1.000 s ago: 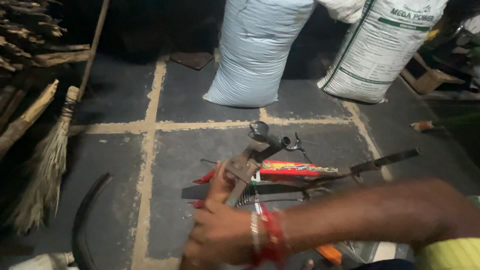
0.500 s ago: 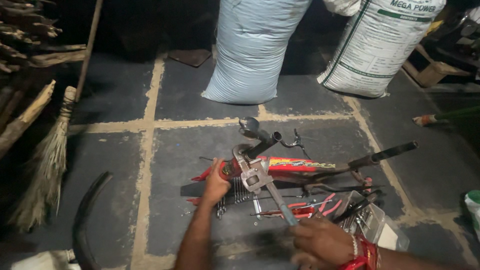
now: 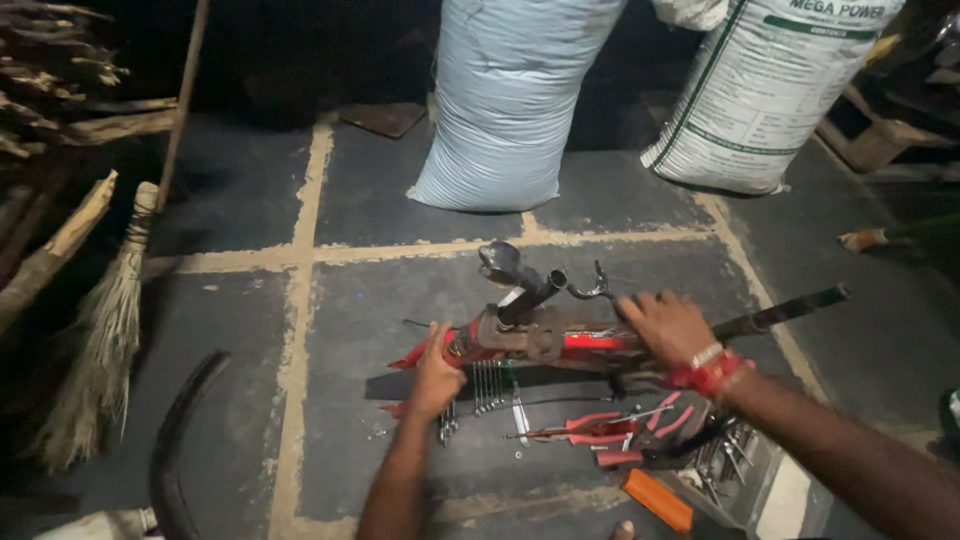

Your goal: The person uses a pipe wrench and pliers to work on the head tube assembly of a red bicycle frame while sitting on the floor. They manipulate metal components and tighten parts by hand and with tools.

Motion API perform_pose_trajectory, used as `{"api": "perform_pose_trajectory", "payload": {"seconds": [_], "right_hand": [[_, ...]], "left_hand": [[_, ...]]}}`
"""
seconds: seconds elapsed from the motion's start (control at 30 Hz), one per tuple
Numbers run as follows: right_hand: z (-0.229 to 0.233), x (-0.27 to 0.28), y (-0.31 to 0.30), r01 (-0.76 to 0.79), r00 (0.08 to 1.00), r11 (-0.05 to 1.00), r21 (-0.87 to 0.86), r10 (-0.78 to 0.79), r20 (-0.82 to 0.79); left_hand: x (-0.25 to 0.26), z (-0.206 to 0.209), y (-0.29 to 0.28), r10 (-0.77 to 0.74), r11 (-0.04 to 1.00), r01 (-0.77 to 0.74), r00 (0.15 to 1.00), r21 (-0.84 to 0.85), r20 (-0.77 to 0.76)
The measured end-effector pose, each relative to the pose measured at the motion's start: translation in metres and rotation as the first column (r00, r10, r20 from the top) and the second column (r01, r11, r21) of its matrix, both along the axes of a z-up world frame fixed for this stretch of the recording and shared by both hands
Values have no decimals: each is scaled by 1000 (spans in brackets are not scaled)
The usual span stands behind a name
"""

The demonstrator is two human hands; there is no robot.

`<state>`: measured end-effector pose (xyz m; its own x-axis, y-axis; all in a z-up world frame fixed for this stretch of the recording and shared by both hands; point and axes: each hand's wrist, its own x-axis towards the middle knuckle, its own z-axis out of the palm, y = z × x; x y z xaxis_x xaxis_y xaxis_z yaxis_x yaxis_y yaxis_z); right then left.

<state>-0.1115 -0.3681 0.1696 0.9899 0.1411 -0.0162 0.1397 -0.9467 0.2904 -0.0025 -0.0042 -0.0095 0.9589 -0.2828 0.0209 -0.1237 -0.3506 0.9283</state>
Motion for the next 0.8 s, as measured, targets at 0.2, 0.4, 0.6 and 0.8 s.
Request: {"api": "perform_pose_trajectory", "payload": {"seconds": [0.2, 0.4, 0.6, 0.8], "right_hand": [[-43, 129, -27, -22, 990, 927, 374, -33, 139], [-21, 237, -4, 455, 876, 547, 702, -415, -245], [80, 278, 95, 354, 935, 626, 695, -209, -288], [163, 279, 211, 182, 928, 847, 500, 20, -371]], "left_hand": [[-1, -2, -2, 10, 999, -9, 1000, -35, 21], [1, -9, -8, 41, 999, -39, 997, -36, 60], [0, -8, -12, 52, 998, -52, 999, -24, -5], [-2, 6, -11, 41, 998, -43, 998, -40, -38]]}}
